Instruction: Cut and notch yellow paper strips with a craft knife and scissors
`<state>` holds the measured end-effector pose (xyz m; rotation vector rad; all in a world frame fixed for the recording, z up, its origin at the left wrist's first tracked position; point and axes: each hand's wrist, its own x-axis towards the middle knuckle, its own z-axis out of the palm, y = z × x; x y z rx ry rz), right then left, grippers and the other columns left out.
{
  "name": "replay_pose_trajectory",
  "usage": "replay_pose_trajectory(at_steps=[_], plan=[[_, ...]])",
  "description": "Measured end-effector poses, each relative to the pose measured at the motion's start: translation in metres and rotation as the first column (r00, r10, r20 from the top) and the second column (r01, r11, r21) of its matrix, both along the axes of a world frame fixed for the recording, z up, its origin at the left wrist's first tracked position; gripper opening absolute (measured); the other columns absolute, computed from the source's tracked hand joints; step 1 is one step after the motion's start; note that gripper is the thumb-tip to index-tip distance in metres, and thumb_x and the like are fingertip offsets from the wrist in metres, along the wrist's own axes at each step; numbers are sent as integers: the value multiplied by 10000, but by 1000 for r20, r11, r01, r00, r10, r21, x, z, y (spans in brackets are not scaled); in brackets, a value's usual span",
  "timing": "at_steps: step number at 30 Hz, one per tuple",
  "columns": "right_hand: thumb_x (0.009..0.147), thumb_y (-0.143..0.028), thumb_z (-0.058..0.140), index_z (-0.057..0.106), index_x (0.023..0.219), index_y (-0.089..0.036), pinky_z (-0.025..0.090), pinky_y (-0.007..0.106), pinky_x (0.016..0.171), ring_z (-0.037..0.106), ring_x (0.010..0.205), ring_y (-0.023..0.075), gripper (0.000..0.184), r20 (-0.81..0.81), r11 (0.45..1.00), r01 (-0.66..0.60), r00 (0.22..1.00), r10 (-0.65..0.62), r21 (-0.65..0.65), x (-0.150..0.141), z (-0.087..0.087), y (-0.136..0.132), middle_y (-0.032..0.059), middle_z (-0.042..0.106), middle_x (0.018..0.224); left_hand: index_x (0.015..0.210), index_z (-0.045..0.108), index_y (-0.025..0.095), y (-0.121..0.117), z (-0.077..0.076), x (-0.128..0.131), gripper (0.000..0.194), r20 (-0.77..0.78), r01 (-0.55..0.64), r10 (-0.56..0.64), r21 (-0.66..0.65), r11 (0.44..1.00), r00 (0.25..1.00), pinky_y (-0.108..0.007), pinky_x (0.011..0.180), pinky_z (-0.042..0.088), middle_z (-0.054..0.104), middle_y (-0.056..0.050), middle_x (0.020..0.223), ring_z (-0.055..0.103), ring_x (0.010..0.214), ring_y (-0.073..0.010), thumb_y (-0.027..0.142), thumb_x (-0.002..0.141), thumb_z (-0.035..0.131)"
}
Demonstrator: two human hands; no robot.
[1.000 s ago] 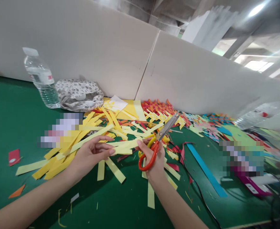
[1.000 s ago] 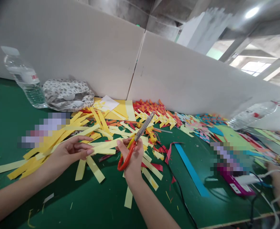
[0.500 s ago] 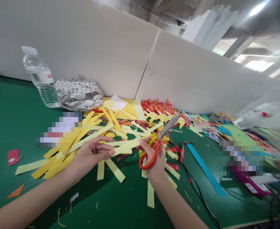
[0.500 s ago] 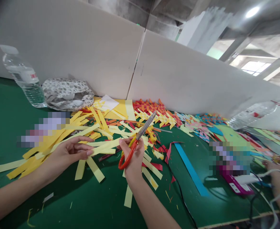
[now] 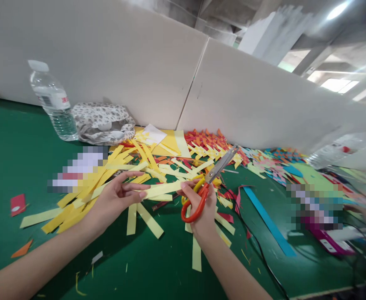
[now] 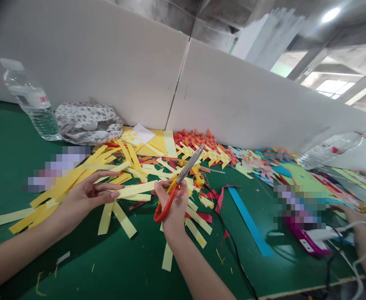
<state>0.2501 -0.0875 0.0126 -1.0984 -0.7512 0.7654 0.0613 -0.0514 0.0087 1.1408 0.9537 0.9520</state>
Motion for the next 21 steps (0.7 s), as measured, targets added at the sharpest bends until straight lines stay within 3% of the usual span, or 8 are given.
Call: replay_pose_trajectory(at_steps=[10, 15, 21], plan=[[636, -218, 763, 465, 811, -210, 571, 308, 608, 619, 579, 119, 346, 12, 1000, -6, 1000, 6, -11, -1, 2, -1, -63, 602, 668, 1090, 529, 244, 0, -1, -1, 427, -11, 2, -1, 66, 998, 1000, -269, 792, 496, 716, -40, 929, 638, 898, -170, 304, 707, 709], [627, -236, 766, 463, 799, -210, 572, 313, 598, 615, 561, 119, 349, 37, 999, -25, 999, 27, -34, -2, 1, -2, -64, 596, 648, 1053, 557, 243, -1, 3, -1, 380, -13, -96, 100, 154, 983, 995, -273, 793, 494, 669, -36, 1008, 621, 904, -174, 297, 707, 704], [596, -215, 775, 442, 790, -228, 565, 307, 595, 594, 542, 112, 385, -11, 976, -193, 981, 193, -99, -6, 5, -5, -100, 554, 576, 973, 590, 232, 2, 1, -5, 315, 14, -282, 285, 206, 937, 958, -278, 761, 509, 619, -29, 1040, 594, 935, -193, 313, 691, 707]])
